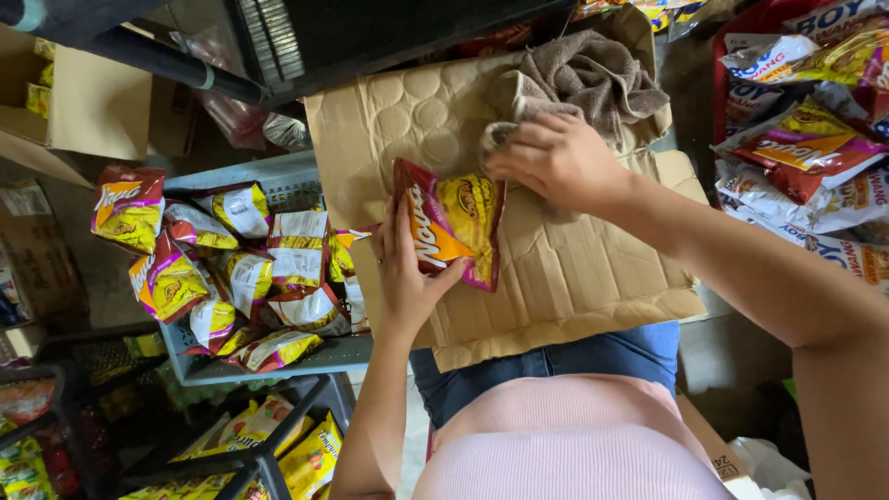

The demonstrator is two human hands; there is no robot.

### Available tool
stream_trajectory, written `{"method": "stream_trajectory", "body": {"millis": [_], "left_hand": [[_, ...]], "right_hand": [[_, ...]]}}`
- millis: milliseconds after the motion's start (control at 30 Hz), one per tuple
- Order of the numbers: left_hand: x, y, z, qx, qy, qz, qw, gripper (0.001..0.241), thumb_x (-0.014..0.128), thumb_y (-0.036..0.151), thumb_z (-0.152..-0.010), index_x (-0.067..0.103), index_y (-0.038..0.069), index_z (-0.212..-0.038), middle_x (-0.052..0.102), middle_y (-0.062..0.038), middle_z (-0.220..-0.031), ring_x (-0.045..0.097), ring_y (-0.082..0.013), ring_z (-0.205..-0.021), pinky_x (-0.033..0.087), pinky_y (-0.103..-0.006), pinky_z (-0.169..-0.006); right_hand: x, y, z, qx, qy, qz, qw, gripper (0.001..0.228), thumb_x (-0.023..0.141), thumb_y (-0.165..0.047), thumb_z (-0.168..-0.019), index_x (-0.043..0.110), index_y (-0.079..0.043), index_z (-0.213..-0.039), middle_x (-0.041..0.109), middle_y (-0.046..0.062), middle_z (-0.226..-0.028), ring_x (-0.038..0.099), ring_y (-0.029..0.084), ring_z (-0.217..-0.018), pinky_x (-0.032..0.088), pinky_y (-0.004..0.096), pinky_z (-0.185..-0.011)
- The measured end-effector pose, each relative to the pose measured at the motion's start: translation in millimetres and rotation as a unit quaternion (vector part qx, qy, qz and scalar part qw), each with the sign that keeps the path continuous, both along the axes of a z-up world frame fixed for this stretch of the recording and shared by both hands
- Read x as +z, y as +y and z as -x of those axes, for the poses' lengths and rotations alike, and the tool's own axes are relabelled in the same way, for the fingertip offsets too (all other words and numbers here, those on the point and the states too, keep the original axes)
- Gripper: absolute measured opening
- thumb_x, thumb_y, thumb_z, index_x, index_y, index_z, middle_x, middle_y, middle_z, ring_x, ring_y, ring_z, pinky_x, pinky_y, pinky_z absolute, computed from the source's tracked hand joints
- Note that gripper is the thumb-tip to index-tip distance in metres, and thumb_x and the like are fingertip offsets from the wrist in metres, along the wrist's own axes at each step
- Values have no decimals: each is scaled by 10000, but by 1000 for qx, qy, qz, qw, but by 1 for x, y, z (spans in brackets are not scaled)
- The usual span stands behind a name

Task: Wiping snack bags with a cleaning cloth and stocking them onto a retail shelf.

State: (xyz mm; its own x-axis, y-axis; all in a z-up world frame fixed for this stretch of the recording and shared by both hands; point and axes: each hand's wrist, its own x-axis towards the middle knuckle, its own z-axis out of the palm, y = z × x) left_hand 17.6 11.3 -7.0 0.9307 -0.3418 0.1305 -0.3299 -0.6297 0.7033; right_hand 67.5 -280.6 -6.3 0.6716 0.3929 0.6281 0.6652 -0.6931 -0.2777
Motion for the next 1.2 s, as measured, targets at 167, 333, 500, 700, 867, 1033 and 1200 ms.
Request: {"method": "stream_trajectory", "body": {"millis": [167, 333, 500, 700, 867, 1033, 1200], "left_hand": [[15, -10, -6, -26, -35, -40, 998, 1105, 884, 530, -699, 379, 71, -1568, 369, -273, -1581, 405, -473, -1389, 308, -560, -1167], [4, -17, -4, -17, -71, -157, 985, 1073, 826, 743, -566, 598, 55, -1358, 527, -293, -1417, 488, -478, -1298, 284, -688, -1105], [15, -12, -2, 37, -68, -67, 995, 1279, 844, 732, -670, 281, 52, -1596, 226, -274, -1657, 330, -488, -1476, 253, -701, -1148], [14, 29, 5, 162, 194, 93, 963, 623, 679, 417, -980, 470, 112, -1482, 519, -169, -1400, 664, -382, -1142, 622, -451, -848], [-18, 28, 10, 209, 340, 289, 870, 462, 658, 291, -997, 544, 44, -1370, 676, -183, -1111, 763, -278, -727, 659, -322, -559], [-15, 23, 5, 225, 329, 335, 854, 245, 715, 169, -970, 648, -11, -1122, 667, -100, -918, 679, -172, -757, 625, -315, -628], [-14, 23, -2, 174, 320, 203, 909, 117, 720, 155, -937, 634, 78, -959, 740, -101, -834, 745, -188, -738, 599, -349, -776]], "right_hand": [[49, 46, -9, 28, 10, -43, 999, 168, 708, -320, -1038, 766, -163, -1022, 680, 60, -960, 685, 286, -816, 566, 396, -747], [40, 81, -15, 28, 1, 15, 1000, 189, 662, -364, -1028, 695, -178, -1037, 665, 58, -986, 683, 254, -809, 501, 411, -699], [19, 80, -13, 10, 159, -30, 987, 233, 667, -292, -1015, 644, -89, -1127, 638, 130, -964, 693, 360, -808, 566, 462, -674], [30, 72, 0, -16, 173, -109, 979, 323, 704, -289, -1020, 569, 1, -1059, 588, 201, -905, 677, 459, -844, 558, 507, -697], [27, 71, -5, -5, 207, -132, 969, 324, 725, -261, -1001, 582, -44, -1194, 646, 167, -1021, 703, 430, -943, 571, 498, -768], [54, 82, -22, 63, 180, -130, 973, 330, 731, -318, -999, 602, -86, -1194, 636, 176, -916, 691, 447, -876, 560, 556, -728], [28, 104, -18, 196, 77, -3, 977, 258, 540, -401, -1050, 632, -173, -973, 660, 53, -876, 692, 283, -850, 570, 424, -700]]}}
